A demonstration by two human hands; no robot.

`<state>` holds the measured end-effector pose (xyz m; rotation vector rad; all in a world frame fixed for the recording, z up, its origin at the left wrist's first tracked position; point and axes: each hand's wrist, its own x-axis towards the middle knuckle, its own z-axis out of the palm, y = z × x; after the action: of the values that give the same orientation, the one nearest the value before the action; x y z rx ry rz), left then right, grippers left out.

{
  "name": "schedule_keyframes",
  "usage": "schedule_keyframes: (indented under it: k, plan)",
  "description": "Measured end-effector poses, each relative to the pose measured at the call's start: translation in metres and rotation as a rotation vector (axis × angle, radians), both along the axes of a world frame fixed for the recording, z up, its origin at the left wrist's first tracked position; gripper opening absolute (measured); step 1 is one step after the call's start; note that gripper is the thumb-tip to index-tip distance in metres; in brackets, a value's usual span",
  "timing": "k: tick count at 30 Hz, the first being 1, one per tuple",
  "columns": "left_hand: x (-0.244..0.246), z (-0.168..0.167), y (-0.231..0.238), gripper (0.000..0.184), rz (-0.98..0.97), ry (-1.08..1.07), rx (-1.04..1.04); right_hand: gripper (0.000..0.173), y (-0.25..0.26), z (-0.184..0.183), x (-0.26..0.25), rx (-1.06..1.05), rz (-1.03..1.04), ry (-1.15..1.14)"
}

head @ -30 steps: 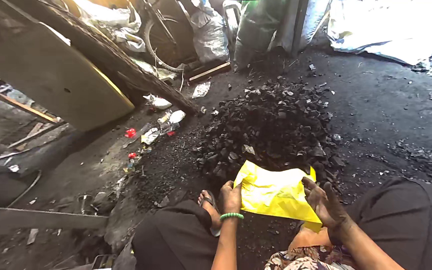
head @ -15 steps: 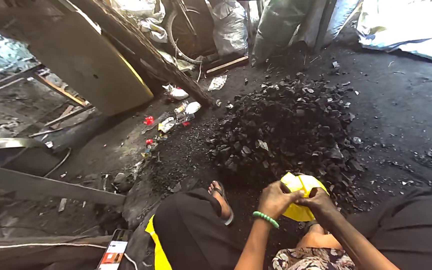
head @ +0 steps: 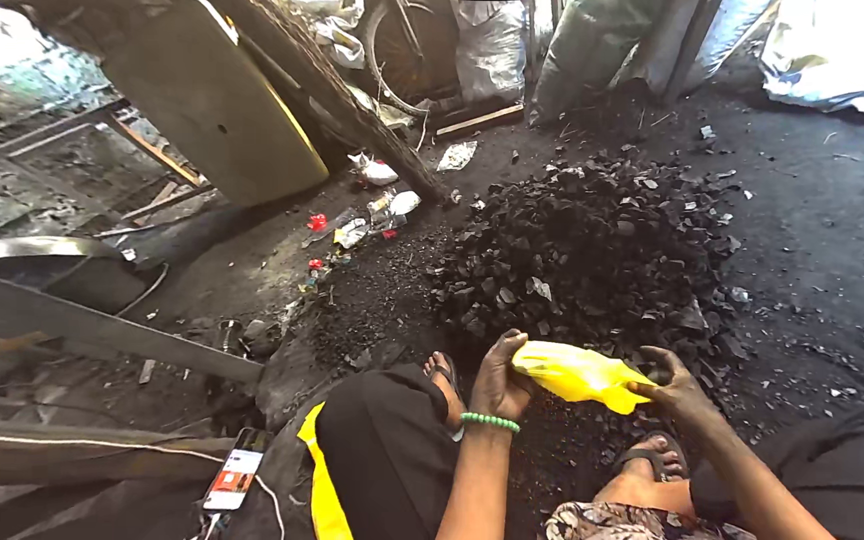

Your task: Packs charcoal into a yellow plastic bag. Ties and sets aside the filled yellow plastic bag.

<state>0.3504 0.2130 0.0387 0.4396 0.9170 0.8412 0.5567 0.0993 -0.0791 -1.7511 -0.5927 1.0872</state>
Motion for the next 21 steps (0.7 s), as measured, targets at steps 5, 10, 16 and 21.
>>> schedule_keyframes:
  k: [5,10,16,21]
  plan:
    - [0.016,-0.030,0.000,0.019,-0.350,0.335,0.324,0.115,0.002,0.013,-0.009,0.093,0.410,-0.046]
    - [0.024,-0.026,0.006,0.025,-1.162,0.825,0.649,0.019,0.019,0.017,0.004,0.233,0.370,-0.229]
    - [0.024,-0.050,0.019,0.045,-1.290,1.624,0.529,0.016,0.031,-0.018,0.074,0.054,0.051,0.081]
    - [0.018,-0.065,0.019,0.051,-1.278,1.649,0.410,0.095,0.055,-0.064,0.123,-0.352,-0.094,-0.406]
